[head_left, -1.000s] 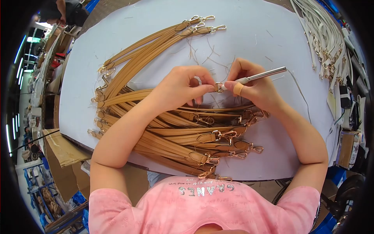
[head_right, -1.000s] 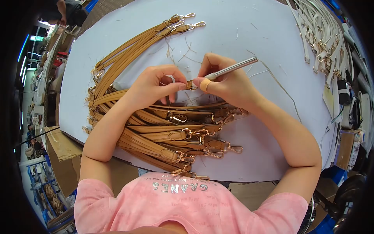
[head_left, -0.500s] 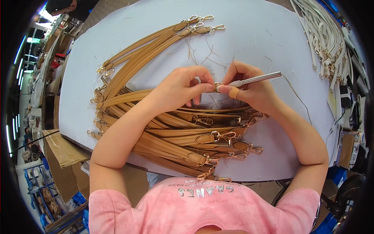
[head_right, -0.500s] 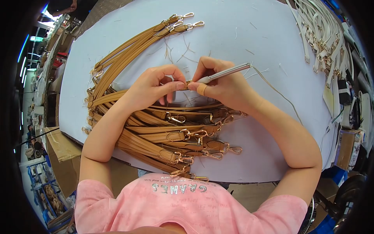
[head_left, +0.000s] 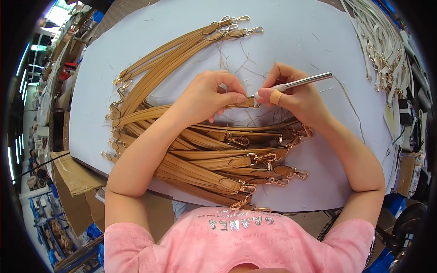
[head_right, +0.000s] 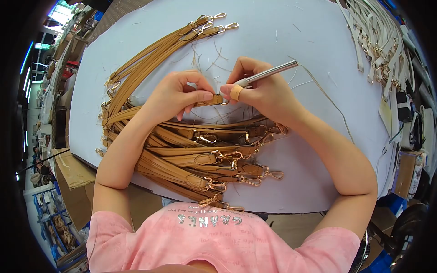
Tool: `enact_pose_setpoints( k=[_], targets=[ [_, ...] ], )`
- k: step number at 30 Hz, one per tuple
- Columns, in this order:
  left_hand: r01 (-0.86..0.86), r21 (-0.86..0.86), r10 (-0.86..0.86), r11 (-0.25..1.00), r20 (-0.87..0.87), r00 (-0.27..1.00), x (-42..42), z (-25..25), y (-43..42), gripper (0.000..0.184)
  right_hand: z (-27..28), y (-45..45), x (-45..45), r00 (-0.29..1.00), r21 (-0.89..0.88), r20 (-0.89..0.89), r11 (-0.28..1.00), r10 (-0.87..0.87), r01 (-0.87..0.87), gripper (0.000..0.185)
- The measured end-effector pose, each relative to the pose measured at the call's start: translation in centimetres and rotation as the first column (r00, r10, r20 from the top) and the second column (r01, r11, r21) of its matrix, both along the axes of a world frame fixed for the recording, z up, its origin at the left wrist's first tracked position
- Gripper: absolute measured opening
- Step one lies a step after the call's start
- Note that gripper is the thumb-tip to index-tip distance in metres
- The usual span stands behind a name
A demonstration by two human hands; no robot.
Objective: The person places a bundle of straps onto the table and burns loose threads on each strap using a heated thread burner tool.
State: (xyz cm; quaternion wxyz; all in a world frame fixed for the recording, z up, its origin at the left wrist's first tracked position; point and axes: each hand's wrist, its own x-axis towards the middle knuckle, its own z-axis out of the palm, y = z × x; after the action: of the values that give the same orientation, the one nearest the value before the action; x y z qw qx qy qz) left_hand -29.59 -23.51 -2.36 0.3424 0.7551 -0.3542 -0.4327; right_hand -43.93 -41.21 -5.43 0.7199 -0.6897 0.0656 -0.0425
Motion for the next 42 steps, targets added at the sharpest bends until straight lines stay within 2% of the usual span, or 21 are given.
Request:
enact_pose_setpoints(
  k=[2,5,6,9,10,12,13,21,40,42],
  targets=[
    [-0.004,0.023,0.004,1.000,-0.013,1.000,-0.2,-0.3,-0.2,0.013,0.0,0.1,-0.1,1.000,-0.079,0.001,0.997,0.002,-0.002,0.017],
    [0.108,-0.202,-0.044,0.973,0.297,0.954,-0.6,-1.9,-0.1,0.011,0.1,0.1,-0.1,1.000,-0.109,-0.001,0.994,-0.008,0.008,0.017],
    [0.108,-0.200,-0.046,0.974,0.295,0.954,-0.7,-2.3,-0.2,0.011,0.1,0.2,-0.1,1.000,-0.100,-0.004,0.995,-0.015,0.014,0.017],
    [0.283,-0.301,-0.038,0.910,0.621,0.783,-0.8,-2.9,-0.3,0.011,0.0,0.3,0.0,1.000,-0.087,-0.006,0.996,-0.021,0.021,0.017],
    [0.281,-0.301,-0.037,0.911,0.621,0.783,-0.7,-2.5,-0.2,0.011,0.0,0.3,0.0,1.000,-0.085,-0.005,0.996,-0.024,0.024,0.017],
    [0.117,-0.230,-0.059,0.966,0.242,0.968,-0.5,-1.1,0.2,0.011,0.1,0.3,0.0,1.000,-0.084,-0.004,0.996,-0.028,0.027,0.017],
    [0.050,-0.169,-0.046,0.984,0.032,0.998,-0.4,-0.8,0.3,0.011,0.1,0.4,-0.1,1.000,-0.095,-0.001,0.995,-0.027,0.027,0.017],
    [0.030,-0.164,-0.047,0.986,-0.100,0.994,0.2,-1.2,0.5,0.010,-0.1,0.4,-0.2,1.000,-0.152,0.013,0.988,-0.023,0.025,0.017],
    [0.066,-0.188,-0.085,0.980,-0.090,0.992,0.5,-1.0,0.6,0.009,0.2,0.5,-0.1,1.000,-0.180,-0.006,0.983,-0.029,0.028,0.016],
    [0.075,-0.204,-0.095,0.976,-0.086,0.992,1.0,-1.0,0.6,0.009,-0.5,0.3,0.0,0.994,0.066,0.079,0.995,-0.080,0.075,0.014]
  ],
)
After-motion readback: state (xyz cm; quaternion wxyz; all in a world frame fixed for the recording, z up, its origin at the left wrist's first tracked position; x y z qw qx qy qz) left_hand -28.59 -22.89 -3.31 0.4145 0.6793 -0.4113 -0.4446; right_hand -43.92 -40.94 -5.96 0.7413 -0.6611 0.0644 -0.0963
